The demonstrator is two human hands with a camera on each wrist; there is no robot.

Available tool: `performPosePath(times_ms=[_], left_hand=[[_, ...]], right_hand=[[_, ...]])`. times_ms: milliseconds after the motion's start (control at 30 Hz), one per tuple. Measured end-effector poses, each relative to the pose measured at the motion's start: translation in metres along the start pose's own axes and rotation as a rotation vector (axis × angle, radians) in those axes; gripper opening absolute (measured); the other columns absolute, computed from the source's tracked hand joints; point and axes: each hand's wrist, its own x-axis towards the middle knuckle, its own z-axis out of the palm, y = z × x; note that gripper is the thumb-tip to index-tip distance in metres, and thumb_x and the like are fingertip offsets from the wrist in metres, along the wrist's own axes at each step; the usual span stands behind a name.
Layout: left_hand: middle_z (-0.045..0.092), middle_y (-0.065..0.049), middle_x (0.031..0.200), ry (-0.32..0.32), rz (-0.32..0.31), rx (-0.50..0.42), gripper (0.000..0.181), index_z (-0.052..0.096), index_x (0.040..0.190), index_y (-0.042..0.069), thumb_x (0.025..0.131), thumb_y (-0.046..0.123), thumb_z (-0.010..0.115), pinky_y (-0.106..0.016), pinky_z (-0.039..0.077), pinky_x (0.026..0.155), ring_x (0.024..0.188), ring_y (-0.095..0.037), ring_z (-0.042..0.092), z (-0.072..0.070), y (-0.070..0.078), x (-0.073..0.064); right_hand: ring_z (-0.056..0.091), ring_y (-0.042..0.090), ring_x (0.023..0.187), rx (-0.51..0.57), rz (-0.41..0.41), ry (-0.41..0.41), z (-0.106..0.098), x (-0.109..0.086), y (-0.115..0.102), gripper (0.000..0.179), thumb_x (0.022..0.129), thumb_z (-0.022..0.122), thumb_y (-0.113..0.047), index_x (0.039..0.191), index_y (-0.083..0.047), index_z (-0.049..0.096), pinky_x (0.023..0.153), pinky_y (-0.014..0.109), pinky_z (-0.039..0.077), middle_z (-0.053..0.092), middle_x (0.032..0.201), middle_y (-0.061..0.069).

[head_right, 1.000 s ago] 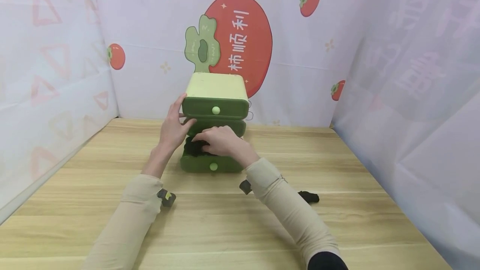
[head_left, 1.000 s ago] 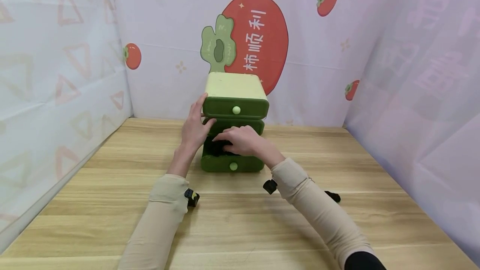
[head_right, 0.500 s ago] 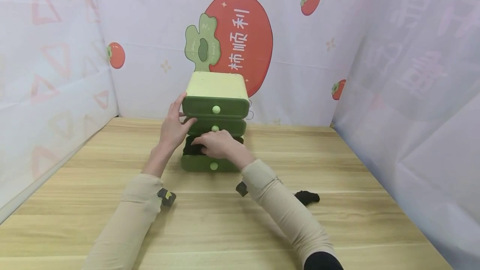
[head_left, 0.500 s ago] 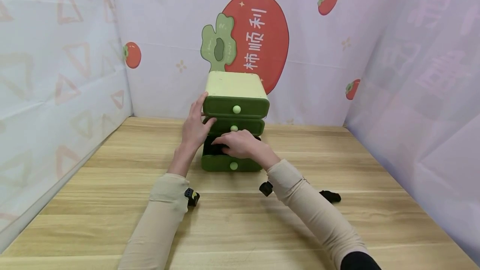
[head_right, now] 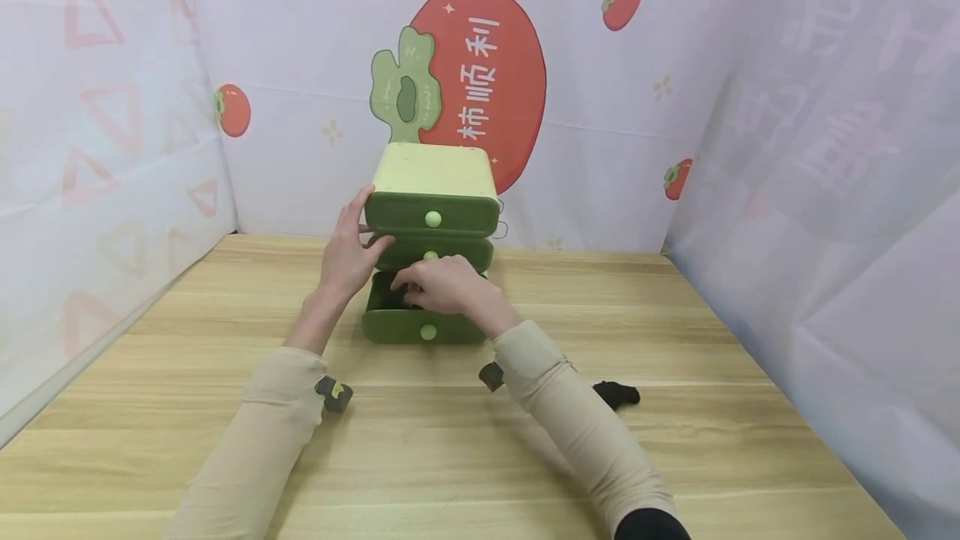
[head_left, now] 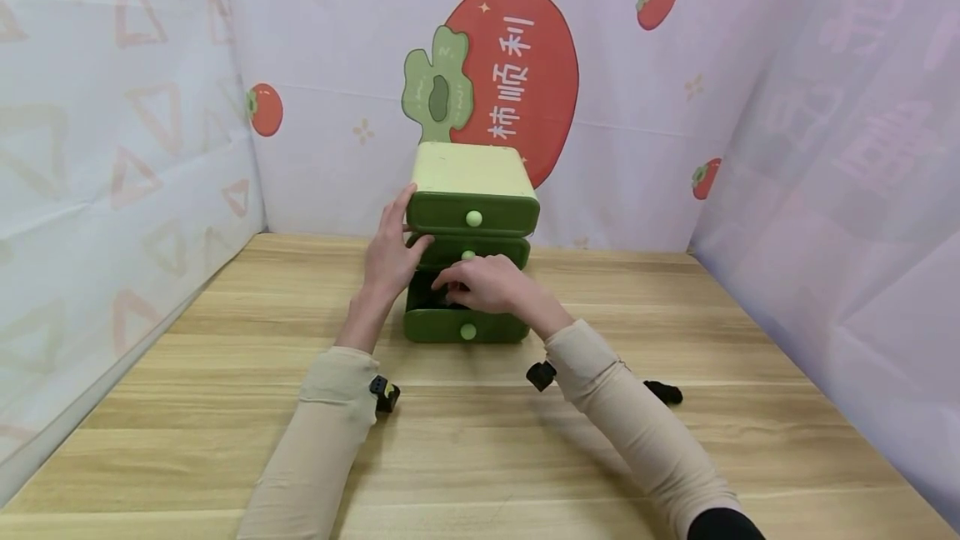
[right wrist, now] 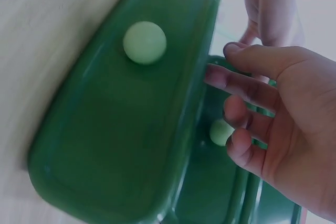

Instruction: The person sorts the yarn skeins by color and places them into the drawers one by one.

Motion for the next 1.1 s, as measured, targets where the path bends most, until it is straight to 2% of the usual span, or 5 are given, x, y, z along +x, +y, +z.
performPosePath(times_ms=[167, 433, 667, 833, 1100], left_hand=[[0.037, -0.006, 0.143, 0.005, -0.002, 0.002, 0.081, 0.021, 0.148, 0.036, 0.086, 0.017, 0.069, -0.04, 0.049, 0.056, 0.099, -0.029, 0.063, 0.001, 0.001, 0.001], [0.037, -0.005, 0.143, 0.008, -0.002, 0.003, 0.083, 0.02, 0.147, 0.039, 0.085, 0.017, 0.07, -0.04, 0.049, 0.056, 0.097, -0.028, 0.064, 0.002, -0.001, 0.0], [0.038, -0.005, 0.143, 0.012, -0.001, -0.001, 0.083, 0.02, 0.147, 0.039, 0.085, 0.017, 0.07, -0.039, 0.048, 0.054, 0.097, -0.028, 0.064, 0.003, 0.0, 0.0], [0.039, -0.006, 0.141, 0.009, 0.002, -0.008, 0.083, 0.02, 0.148, 0.037, 0.085, 0.016, 0.07, -0.04, 0.048, 0.055, 0.097, -0.03, 0.063, 0.003, 0.0, 0.0], [0.039, -0.005, 0.14, 0.013, -0.006, -0.007, 0.084, 0.021, 0.147, 0.039, 0.084, 0.016, 0.071, -0.039, 0.047, 0.053, 0.096, -0.028, 0.064, 0.003, 0.0, 0.001]], right_hand=[[0.053, 0.002, 0.07, 0.028, -0.001, 0.008, -0.006, -0.011, 0.007, 0.023, 0.092, 0.059, -0.025, 0.113, -0.029, 0.068, 0.05, 0.023, 0.04, 0.061, 0.084, -0.017], [0.052, 0.002, 0.065, 0.069, -0.017, 0.032, -0.006, -0.029, 0.017, 0.023, 0.092, 0.059, -0.022, 0.112, -0.024, 0.069, 0.048, 0.022, 0.037, 0.06, 0.082, -0.016], [0.052, 0.002, 0.066, 0.086, -0.015, 0.031, -0.007, -0.043, 0.024, 0.023, 0.093, 0.057, -0.02, 0.113, -0.023, 0.068, 0.053, 0.022, 0.04, 0.062, 0.088, -0.015], [0.052, 0.001, 0.068, 0.055, 0.005, 0.037, -0.007, -0.053, 0.029, 0.024, 0.093, 0.056, -0.02, 0.114, -0.025, 0.068, 0.055, 0.023, 0.042, 0.063, 0.095, -0.015], [0.049, 0.005, 0.06, 0.023, 0.032, 0.065, -0.012, -0.076, 0.037, 0.023, 0.09, 0.06, -0.021, 0.111, -0.027, 0.068, 0.047, 0.024, 0.035, 0.067, 0.105, -0.01]])
